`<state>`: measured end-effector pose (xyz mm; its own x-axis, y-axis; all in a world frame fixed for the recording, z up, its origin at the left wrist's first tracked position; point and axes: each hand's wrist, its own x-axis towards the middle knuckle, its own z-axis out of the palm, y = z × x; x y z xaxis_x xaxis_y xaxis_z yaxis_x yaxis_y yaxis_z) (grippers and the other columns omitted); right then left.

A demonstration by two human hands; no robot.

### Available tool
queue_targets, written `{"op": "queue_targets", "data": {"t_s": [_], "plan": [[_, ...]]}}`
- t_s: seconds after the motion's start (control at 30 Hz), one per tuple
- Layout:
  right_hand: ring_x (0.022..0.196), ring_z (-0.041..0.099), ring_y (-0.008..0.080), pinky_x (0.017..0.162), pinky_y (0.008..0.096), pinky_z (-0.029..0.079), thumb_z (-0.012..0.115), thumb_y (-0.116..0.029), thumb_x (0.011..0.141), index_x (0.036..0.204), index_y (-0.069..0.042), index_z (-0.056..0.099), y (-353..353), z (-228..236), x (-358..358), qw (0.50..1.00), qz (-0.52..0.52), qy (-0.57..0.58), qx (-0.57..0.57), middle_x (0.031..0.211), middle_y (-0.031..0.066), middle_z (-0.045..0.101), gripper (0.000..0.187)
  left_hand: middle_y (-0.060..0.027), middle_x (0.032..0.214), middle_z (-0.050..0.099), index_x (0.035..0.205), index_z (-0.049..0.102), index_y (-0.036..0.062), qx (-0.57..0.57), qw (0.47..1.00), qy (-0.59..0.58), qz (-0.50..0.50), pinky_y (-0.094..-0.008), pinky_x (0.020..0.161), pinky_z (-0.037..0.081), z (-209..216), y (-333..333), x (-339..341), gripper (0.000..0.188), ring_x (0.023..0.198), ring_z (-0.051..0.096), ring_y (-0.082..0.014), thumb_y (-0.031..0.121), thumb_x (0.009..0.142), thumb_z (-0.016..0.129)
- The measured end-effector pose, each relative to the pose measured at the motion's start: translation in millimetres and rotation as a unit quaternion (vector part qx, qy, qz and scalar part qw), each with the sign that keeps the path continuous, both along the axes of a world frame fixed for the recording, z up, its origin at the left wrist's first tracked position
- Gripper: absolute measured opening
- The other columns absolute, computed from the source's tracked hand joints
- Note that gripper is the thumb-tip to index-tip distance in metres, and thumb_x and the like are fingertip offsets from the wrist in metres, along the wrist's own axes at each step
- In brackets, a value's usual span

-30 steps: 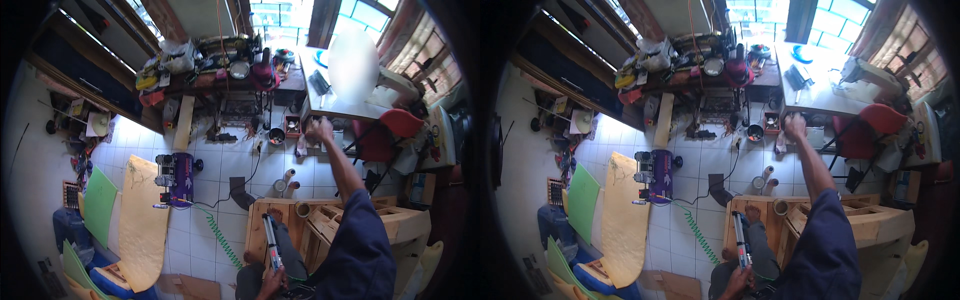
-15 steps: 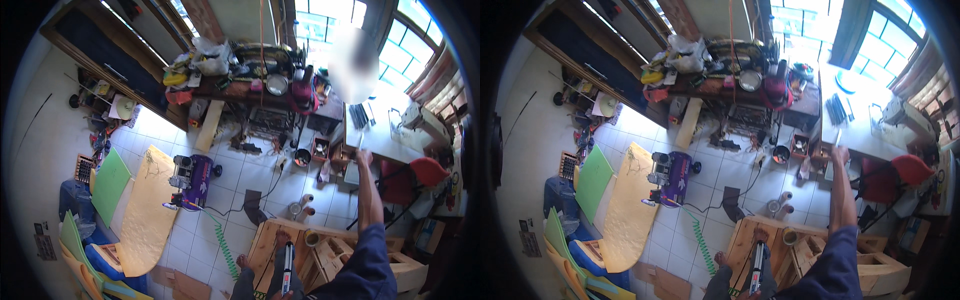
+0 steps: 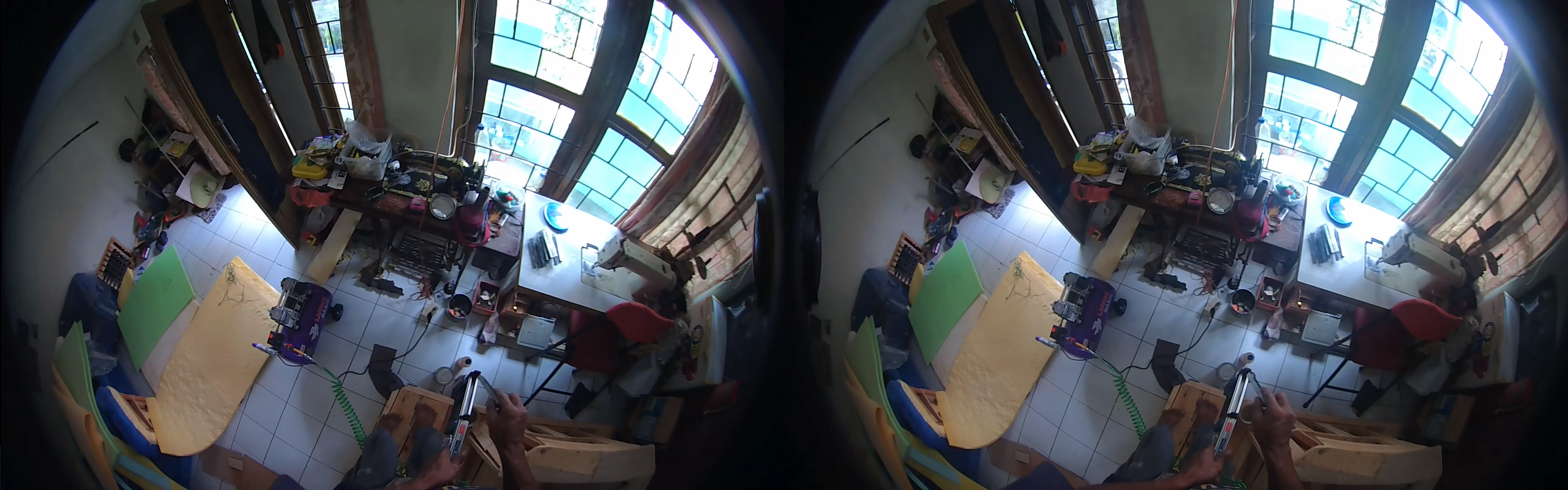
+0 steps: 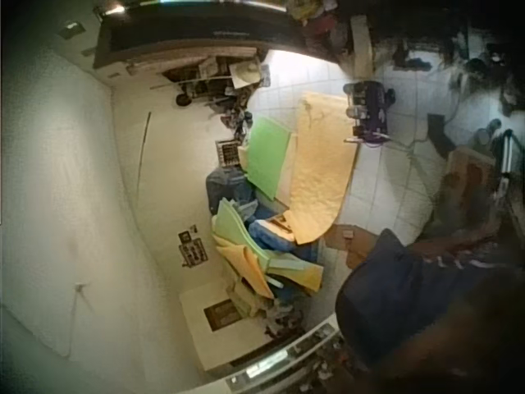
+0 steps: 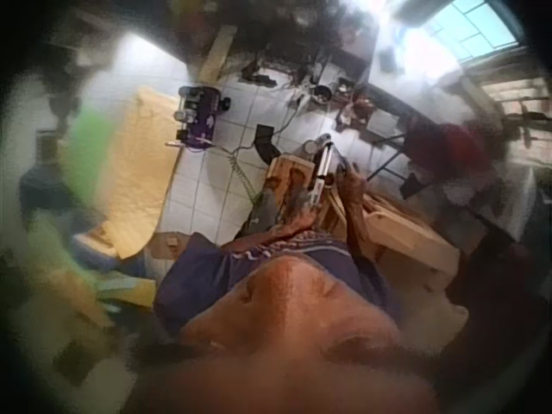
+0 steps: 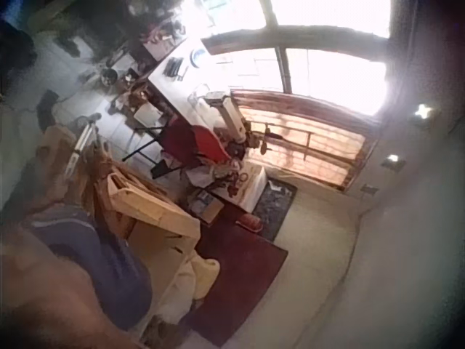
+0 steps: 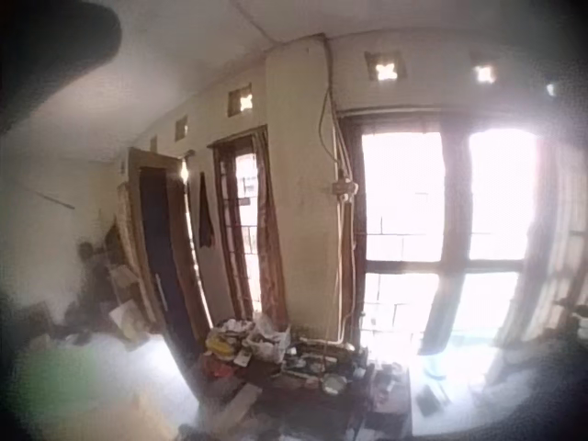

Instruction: The person assembles a wooden structure by cutting cardboard pieces with scissors and attaching them to the frame using a pneumatic nail gun. The person repeatedly positions and fastens cardboard sections to the wooden frame.

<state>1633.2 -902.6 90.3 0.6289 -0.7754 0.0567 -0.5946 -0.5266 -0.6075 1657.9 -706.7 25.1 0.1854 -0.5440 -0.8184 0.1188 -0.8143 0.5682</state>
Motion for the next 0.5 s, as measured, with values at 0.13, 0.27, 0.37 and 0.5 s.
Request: {"op": "queue_targets", "data": {"t_s": [0.13,0.27,0.37,0.5], "plan": [[0.075,0.067,0.0367,0.07,0.0465,0.056,0.073,-0.011,0.082,0.107,-0.005,0.075,41.8,29.9,-1.4,0.993,0.016,0.119,-0.012,0.085,0.0176,0.066,0.026,-0.0359,0.103,0.069,0.125,0.057,-0.0091,-0.07,0.993,-0.068,-0.059,-0.0561,0.091,0.051,44.9,19.0,3.0,0.066,0.102,0.067,-0.0533,0.053,0.102,0.055],[0.075,0.068,0.0368,0.067,0.0487,0.055,0.074,-0.012,0.081,0.101,-0.005,0.074,90.8,44.2,-9.0,0.988,-0.041,0.145,-0.047,0.086,0.0169,0.066,0.021,-0.0369,0.105,0.069,0.13,0.056,-0.0085,-0.091,0.988,-0.069,-0.101,-0.0572,0.094,0.05,69.3,56.1,0.5,0.066,0.104,0.066,-0.0544,0.051,0.102,0.053],[0.076,0.07,0.0372,0.067,0.0486,0.057,0.072,-0.014,0.084,0.104,-0.004,0.073,130.5,59.5,-19.3,0.984,-0.097,0.131,-0.071,0.091,0.0177,0.066,0.022,-0.0372,0.107,0.068,0.136,0.051,-0.0079,-0.101,0.986,-0.037,-0.123,-0.0577,0.093,0.05,77.8,81.5,-0.5,0.068,0.105,0.065,-0.0546,0.051,0.103,0.052],[0.077,0.07,0.0385,0.067,0.0487,0.057,0.07,-0.014,0.085,0.107,-0.005,0.074,185.8,81.9,-47.4,0.981,-0.168,0.074,-0.066,0.091,0.019,0.067,0.024,-0.0359,0.106,0.069,0.144,0.042,-0.0068,-0.13,0.982,-0.011,-0.139,-0.0572,0.091,0.051,89.1,116.7,-10.0,0.07,0.104,0.066,-0.0533,0.049,0.103,0.051]]}}
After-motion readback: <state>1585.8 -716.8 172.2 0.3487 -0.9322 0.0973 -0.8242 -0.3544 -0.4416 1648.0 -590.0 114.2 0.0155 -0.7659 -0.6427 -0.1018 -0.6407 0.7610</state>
